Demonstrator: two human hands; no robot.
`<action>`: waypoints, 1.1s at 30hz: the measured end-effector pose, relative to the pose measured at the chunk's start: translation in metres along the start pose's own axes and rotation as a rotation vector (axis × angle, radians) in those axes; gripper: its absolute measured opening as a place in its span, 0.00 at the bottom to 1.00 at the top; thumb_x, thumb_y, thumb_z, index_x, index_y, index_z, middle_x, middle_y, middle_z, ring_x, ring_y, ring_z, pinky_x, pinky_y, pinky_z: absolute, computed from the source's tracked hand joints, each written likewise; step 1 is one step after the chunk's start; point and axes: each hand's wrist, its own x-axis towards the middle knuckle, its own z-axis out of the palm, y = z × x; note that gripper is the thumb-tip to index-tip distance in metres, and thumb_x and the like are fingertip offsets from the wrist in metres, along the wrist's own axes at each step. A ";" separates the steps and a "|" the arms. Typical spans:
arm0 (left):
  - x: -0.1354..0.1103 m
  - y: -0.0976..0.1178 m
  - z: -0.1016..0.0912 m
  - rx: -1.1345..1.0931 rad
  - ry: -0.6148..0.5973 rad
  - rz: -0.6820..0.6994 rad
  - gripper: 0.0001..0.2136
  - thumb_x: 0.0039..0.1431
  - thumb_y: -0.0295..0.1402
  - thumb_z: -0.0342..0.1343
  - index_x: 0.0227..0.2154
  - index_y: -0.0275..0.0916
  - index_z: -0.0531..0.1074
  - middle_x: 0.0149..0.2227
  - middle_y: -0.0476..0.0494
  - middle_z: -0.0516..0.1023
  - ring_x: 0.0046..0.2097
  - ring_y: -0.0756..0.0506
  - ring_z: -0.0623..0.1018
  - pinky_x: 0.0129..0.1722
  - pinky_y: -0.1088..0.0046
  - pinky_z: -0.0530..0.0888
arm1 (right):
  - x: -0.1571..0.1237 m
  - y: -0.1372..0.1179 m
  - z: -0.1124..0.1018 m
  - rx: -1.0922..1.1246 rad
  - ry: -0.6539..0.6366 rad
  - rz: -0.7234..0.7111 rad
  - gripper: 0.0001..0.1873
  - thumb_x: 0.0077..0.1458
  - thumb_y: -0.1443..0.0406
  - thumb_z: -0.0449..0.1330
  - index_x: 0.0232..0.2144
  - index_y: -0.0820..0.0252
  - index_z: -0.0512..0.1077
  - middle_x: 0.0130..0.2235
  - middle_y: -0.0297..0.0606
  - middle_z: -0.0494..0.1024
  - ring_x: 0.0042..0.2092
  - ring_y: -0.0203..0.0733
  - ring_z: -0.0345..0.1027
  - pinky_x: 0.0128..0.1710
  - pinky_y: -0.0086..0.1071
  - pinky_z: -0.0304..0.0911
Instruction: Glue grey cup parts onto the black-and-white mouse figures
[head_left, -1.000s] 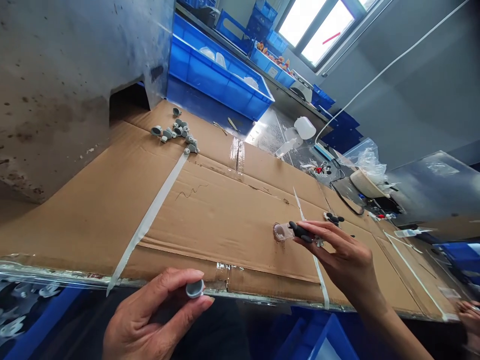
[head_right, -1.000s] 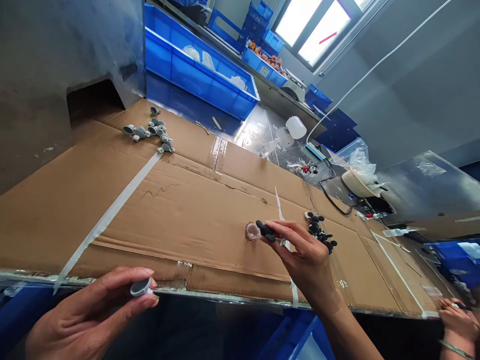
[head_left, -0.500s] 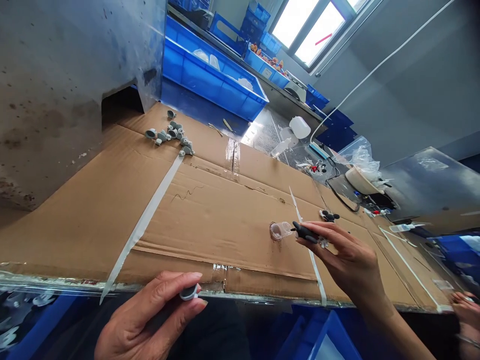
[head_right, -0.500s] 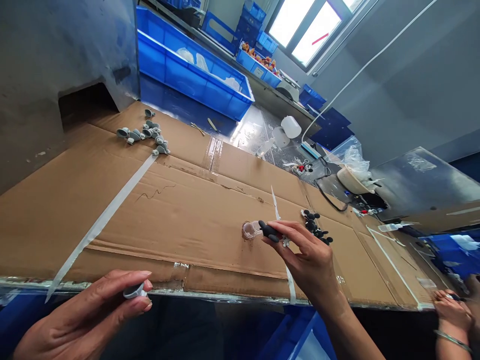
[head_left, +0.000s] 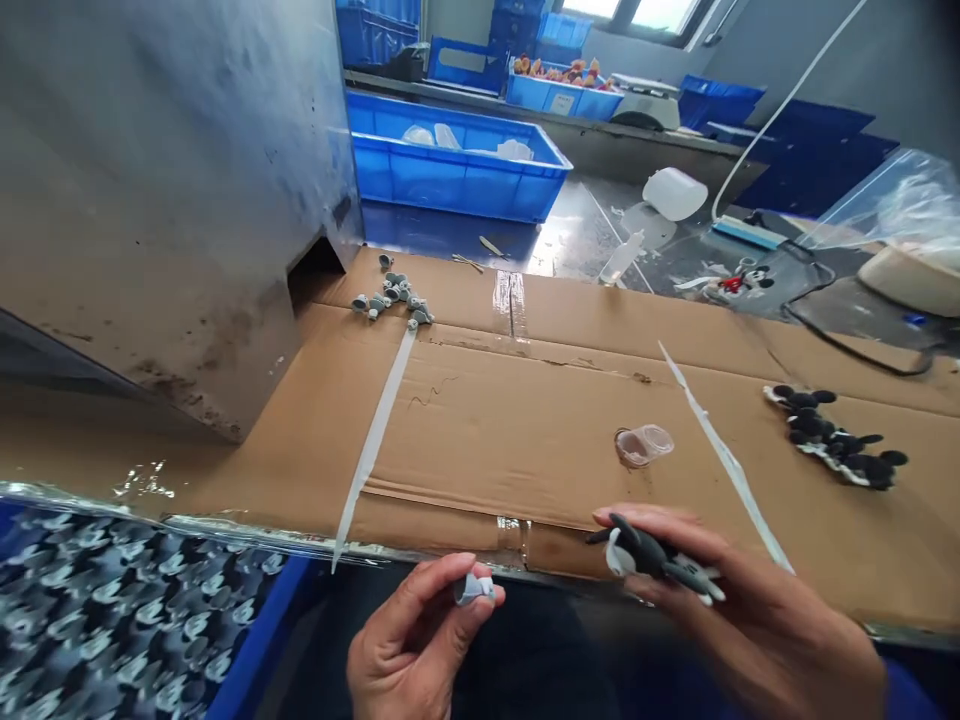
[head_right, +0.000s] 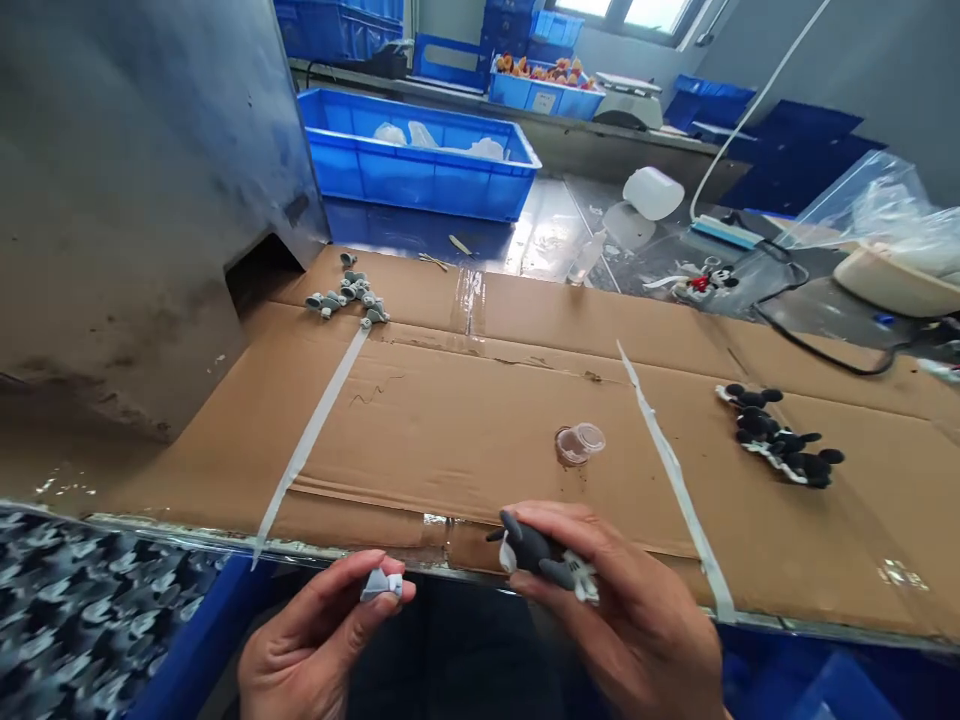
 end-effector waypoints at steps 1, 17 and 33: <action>0.001 -0.002 0.000 -0.012 0.000 0.012 0.14 0.35 0.39 0.81 0.27 0.44 0.86 0.28 0.49 0.86 0.28 0.46 0.86 0.34 0.81 0.84 | 0.001 -0.003 0.009 0.048 -0.012 -0.012 0.12 0.67 0.55 0.62 0.51 0.47 0.77 0.44 0.34 0.86 0.44 0.42 0.82 0.46 0.25 0.77; 0.003 -0.021 0.010 -0.004 0.014 0.291 0.12 0.42 0.36 0.79 0.31 0.48 0.85 0.30 0.57 0.87 0.28 0.51 0.85 0.38 0.85 0.82 | 0.017 -0.010 0.051 0.380 -0.109 -0.114 0.10 0.69 0.59 0.61 0.49 0.54 0.75 0.39 0.37 0.84 0.40 0.37 0.81 0.43 0.22 0.75; 0.007 -0.022 0.009 0.057 0.033 0.326 0.12 0.41 0.38 0.79 0.30 0.50 0.85 0.30 0.58 0.87 0.27 0.52 0.85 0.35 0.85 0.81 | 0.019 -0.011 0.053 0.421 -0.110 -0.101 0.09 0.70 0.61 0.60 0.50 0.54 0.74 0.39 0.36 0.84 0.40 0.36 0.81 0.43 0.22 0.74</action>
